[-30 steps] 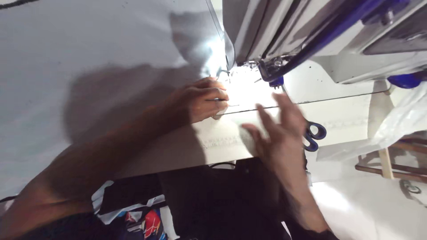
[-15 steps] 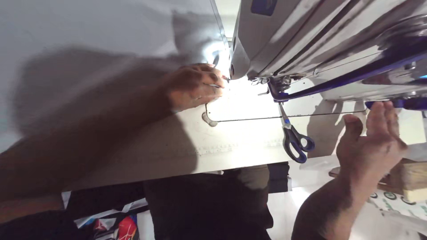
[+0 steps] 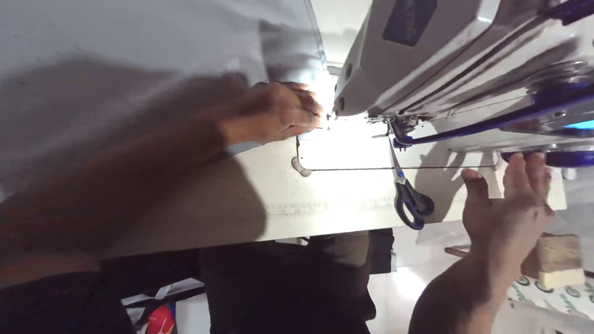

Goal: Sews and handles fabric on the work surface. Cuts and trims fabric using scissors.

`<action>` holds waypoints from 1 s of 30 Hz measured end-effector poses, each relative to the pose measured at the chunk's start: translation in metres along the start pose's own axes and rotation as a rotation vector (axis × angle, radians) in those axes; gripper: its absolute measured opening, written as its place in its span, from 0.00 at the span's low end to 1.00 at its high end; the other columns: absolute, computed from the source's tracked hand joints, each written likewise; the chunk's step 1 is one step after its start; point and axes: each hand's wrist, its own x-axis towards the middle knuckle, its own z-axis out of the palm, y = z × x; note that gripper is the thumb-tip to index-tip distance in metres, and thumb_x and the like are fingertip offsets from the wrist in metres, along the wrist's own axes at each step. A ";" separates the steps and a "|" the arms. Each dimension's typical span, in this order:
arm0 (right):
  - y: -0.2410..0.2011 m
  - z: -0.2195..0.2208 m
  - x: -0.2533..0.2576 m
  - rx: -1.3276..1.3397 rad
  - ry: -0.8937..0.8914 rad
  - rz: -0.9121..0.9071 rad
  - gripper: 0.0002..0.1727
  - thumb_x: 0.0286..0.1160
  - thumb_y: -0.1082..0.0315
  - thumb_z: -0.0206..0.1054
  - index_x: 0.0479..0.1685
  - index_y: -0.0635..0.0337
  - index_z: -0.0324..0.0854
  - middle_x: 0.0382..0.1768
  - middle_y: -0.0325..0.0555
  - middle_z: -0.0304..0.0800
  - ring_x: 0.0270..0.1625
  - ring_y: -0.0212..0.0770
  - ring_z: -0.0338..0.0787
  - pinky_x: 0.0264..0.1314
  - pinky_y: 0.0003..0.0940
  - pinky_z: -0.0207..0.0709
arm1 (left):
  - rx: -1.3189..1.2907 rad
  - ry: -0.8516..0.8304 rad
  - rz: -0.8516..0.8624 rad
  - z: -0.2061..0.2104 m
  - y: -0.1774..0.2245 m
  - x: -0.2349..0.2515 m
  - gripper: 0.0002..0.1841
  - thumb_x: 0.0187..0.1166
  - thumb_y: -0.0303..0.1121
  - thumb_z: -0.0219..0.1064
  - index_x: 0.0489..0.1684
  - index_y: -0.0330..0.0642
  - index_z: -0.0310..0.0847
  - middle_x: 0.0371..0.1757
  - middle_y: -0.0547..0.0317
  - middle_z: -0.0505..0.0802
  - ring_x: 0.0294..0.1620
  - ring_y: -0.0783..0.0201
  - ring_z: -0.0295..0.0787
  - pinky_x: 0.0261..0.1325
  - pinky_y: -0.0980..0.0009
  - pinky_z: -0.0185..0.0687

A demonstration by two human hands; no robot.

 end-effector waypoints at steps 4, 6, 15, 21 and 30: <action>-0.060 0.008 0.001 0.119 -0.068 -0.138 0.42 0.81 0.41 0.64 0.80 0.69 0.73 0.81 0.69 0.73 0.84 0.62 0.74 0.83 0.56 0.71 | 0.020 -0.074 -0.076 -0.001 -0.005 -0.001 0.19 0.90 0.37 0.51 0.52 0.41 0.93 0.66 0.52 0.93 0.76 0.53 0.84 0.87 0.51 0.69; -0.095 0.023 0.008 0.190 -0.056 -0.222 0.35 0.78 0.44 0.68 0.69 0.69 0.83 0.64 0.64 0.89 0.67 0.56 0.90 0.68 0.52 0.82 | 0.035 -0.070 -0.086 -0.001 -0.007 -0.002 0.20 0.90 0.37 0.51 0.51 0.40 0.93 0.67 0.51 0.92 0.77 0.52 0.84 0.86 0.52 0.69; -0.123 0.030 0.012 0.073 -0.051 -0.245 0.20 0.81 0.53 0.68 0.39 0.66 0.89 0.36 0.59 0.91 0.42 0.59 0.92 0.45 0.57 0.83 | 0.087 -0.066 -0.134 -0.002 -0.004 -0.006 0.21 0.90 0.38 0.50 0.58 0.43 0.92 0.70 0.53 0.91 0.79 0.52 0.81 0.86 0.53 0.68; -0.060 -0.003 -0.052 0.073 -0.364 -0.200 0.22 0.82 0.66 0.58 0.73 0.55 0.85 0.70 0.51 0.89 0.67 0.55 0.90 0.66 0.57 0.82 | 0.079 -0.046 -0.140 -0.002 -0.005 -0.006 0.19 0.88 0.34 0.51 0.57 0.42 0.91 0.68 0.52 0.92 0.77 0.52 0.83 0.85 0.54 0.70; -0.074 -0.016 -0.067 0.914 -0.527 0.152 0.28 0.71 0.73 0.66 0.75 0.62 0.78 0.58 0.48 0.92 0.32 0.36 0.95 0.26 0.30 0.91 | 0.081 0.046 -0.320 -0.042 0.009 -0.081 0.17 0.87 0.35 0.56 0.55 0.36 0.92 0.67 0.46 0.92 0.75 0.47 0.84 0.81 0.51 0.75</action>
